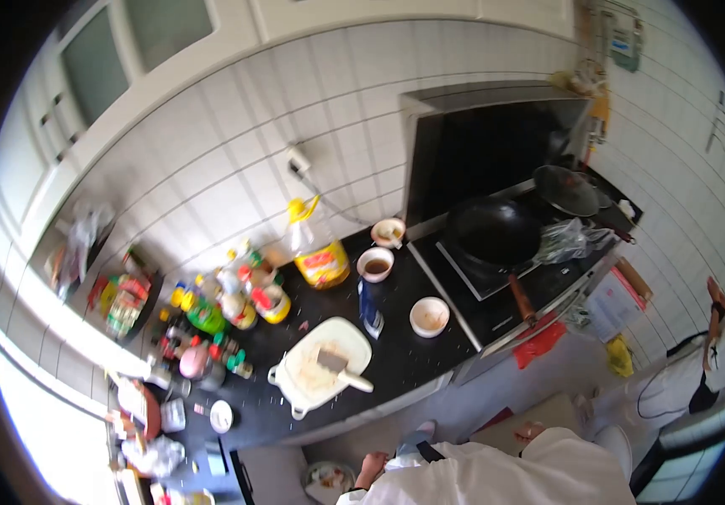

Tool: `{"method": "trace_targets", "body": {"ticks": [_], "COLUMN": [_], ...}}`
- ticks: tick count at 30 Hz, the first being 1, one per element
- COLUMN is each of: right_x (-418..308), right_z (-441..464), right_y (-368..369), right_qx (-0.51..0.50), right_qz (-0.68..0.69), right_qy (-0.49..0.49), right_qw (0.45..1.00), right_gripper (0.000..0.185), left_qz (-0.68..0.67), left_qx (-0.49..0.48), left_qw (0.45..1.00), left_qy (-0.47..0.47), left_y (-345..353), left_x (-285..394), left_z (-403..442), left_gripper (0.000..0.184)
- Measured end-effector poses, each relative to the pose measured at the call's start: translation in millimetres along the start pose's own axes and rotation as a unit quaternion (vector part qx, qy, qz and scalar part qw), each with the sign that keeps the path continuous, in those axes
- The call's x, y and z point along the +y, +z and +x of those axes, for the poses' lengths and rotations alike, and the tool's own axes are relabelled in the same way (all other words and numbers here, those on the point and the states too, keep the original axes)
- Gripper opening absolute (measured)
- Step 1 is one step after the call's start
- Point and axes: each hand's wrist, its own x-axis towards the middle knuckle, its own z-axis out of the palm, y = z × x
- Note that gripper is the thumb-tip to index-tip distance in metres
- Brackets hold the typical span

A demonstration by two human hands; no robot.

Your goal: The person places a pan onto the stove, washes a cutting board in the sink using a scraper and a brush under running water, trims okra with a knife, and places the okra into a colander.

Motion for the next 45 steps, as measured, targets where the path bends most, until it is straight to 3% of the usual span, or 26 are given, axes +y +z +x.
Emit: {"method": "trace_targets", "body": {"ticks": [2,3,5,6,8,11,16,18,19,21,28,31,34,38,41,43,45], "right_x": [-9,-10,-15,-14,-14,-12,-6,6,35,8,-109,-154,-186,-229,-241,-238,-234], "right_z": [-7,-7,13,14,11,-26,-70,-68,4,-26,-77,-111,-101,-150,-207,-214,-212], "right_y": [16,21,45,63,94,125,120,116,108,113,211,289,378,489,543,564,574], "right_qx": [0.037,-0.022,-0.141,-0.123,-0.08,-0.137,-0.11,-0.166,-0.205,-0.143,-0.045,-0.05,-0.122,-0.205,-0.206,-0.215,-0.214], "right_qz": [0.014,0.039,0.092,0.066,0.013,-0.041,-0.049,0.013,-0.057,-0.171,-0.312,-0.335,-0.29,-0.35,-0.413,-0.433,-0.448], "right_qy": [-0.011,-0.018,-0.026,-0.036,-0.057,-0.045,-0.017,0.002,0.026,-0.027,-0.125,-0.19,-0.209,-0.318,-0.367,-0.364,-0.339], "right_qw": [0.999,0.999,0.985,0.99,0.995,0.989,0.993,0.986,0.977,0.974,0.941,0.922,0.926,0.857,0.808,0.796,0.799], "right_gripper": [0.022,0.022,0.022,0.02,0.016,0.016,0.019,0.023,0.019,0.019,0.024,0.026,0.026,0.026,0.025,0.025,0.025], "left_qz": [-0.021,-0.051,0.117,0.2,0.116,-0.014,-0.144,-0.19,-0.214,-0.256,-0.37,-0.401,-0.416,-0.406,-0.437,-0.496,-0.482], "left_qx": [0.08,0.096,0.036,0.009,0.011,0.053,0.16,0.21,0.237,0.285,0.406,0.433,0.424,0.356,0.285,0.221,0.262], "left_qw": [0.995,0.987,0.991,0.98,0.989,0.98,0.938,0.911,0.894,0.858,0.714,0.67,0.658,0.691,0.709,0.711,0.72], "left_qy": [-0.048,-0.116,-0.049,-0.01,-0.086,-0.189,-0.27,-0.299,-0.314,-0.343,-0.433,-0.451,-0.464,-0.48,-0.474,-0.446,-0.425], "left_y": [26,41,71,84,109,145,198,218,225,239,297,303,289,264,237,210,179], "left_x": [-22,-30,-73,-98,-112,-123,-131,-130,-128,-128,-131,-132,-145,-207,-241,-262,-268], "left_z": [-48,-77,-130,-152,-206,-272,-335,-357,-369,-389,-461,-490,-515,-540,-568,-598,-641], "left_gripper": [0.028,0.027,0.027,0.027,0.028,0.029,0.031,0.032,0.032,0.033,0.036,0.038,0.039,0.037,0.029,0.021,0.02]}}
